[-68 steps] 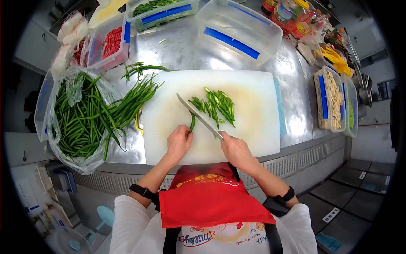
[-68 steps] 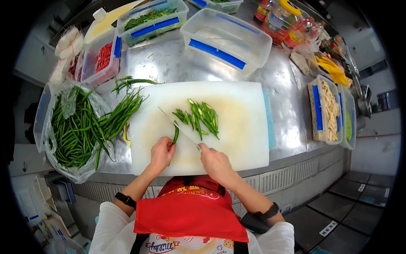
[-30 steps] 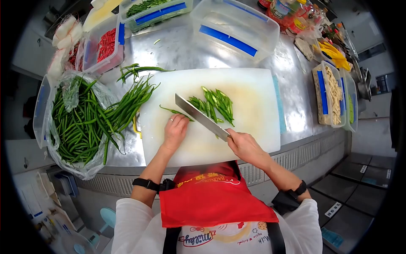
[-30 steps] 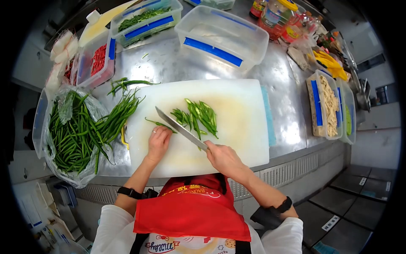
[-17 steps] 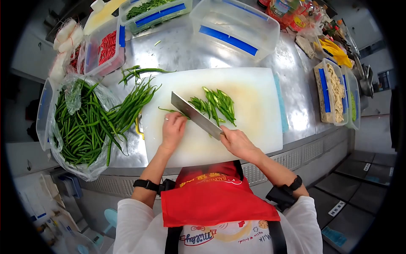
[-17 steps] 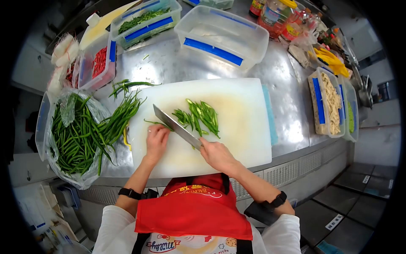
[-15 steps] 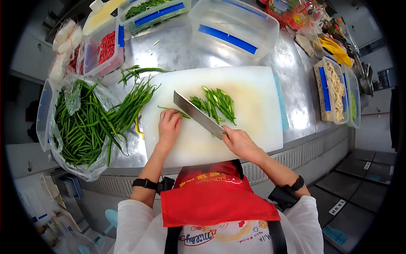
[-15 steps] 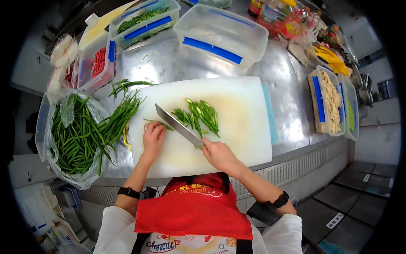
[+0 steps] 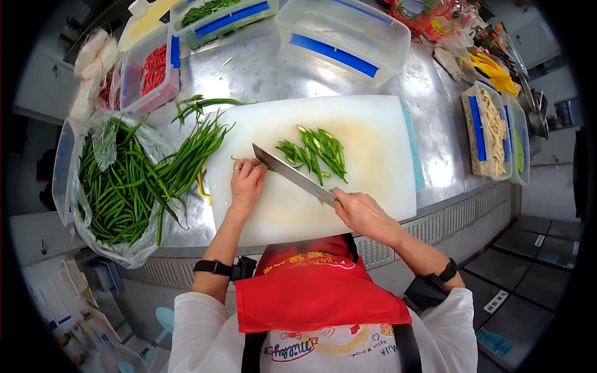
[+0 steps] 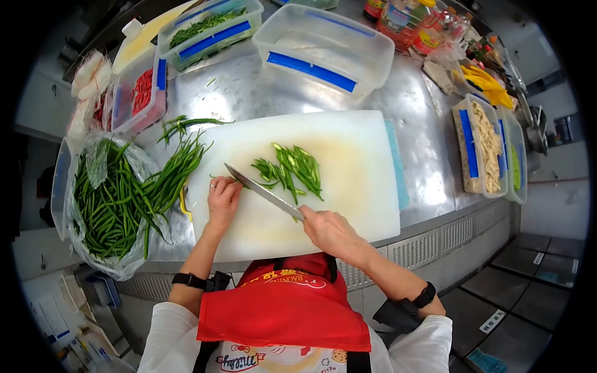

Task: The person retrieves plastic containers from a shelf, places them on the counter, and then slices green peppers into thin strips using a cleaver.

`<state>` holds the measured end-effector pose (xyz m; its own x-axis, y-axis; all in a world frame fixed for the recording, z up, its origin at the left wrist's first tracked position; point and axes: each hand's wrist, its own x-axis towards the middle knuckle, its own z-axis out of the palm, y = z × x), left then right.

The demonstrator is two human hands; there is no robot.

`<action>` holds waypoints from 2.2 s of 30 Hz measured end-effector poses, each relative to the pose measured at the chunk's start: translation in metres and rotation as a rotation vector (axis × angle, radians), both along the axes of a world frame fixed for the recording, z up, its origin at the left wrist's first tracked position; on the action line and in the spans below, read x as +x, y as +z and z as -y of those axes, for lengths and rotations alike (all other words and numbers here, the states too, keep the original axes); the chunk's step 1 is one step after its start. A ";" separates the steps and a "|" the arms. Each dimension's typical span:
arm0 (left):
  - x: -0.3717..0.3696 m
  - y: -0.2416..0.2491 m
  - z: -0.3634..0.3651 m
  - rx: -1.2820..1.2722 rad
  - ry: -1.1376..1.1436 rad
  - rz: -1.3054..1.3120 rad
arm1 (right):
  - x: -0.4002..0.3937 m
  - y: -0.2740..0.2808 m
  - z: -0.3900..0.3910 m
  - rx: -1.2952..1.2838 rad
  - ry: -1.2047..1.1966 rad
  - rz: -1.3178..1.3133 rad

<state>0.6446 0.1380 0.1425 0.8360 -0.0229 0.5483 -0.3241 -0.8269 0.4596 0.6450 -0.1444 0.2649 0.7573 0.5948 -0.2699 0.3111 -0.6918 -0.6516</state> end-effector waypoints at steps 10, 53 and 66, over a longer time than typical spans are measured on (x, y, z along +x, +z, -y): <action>0.003 0.003 -0.011 -0.050 0.019 -0.029 | 0.003 -0.030 -0.010 0.076 -0.083 0.022; 0.011 0.081 -0.025 -1.167 0.209 -0.321 | 0.011 -0.043 0.007 0.128 -0.211 0.047; -0.030 0.013 0.019 -0.102 -0.070 -0.110 | 0.003 -0.037 0.004 0.095 -0.162 0.109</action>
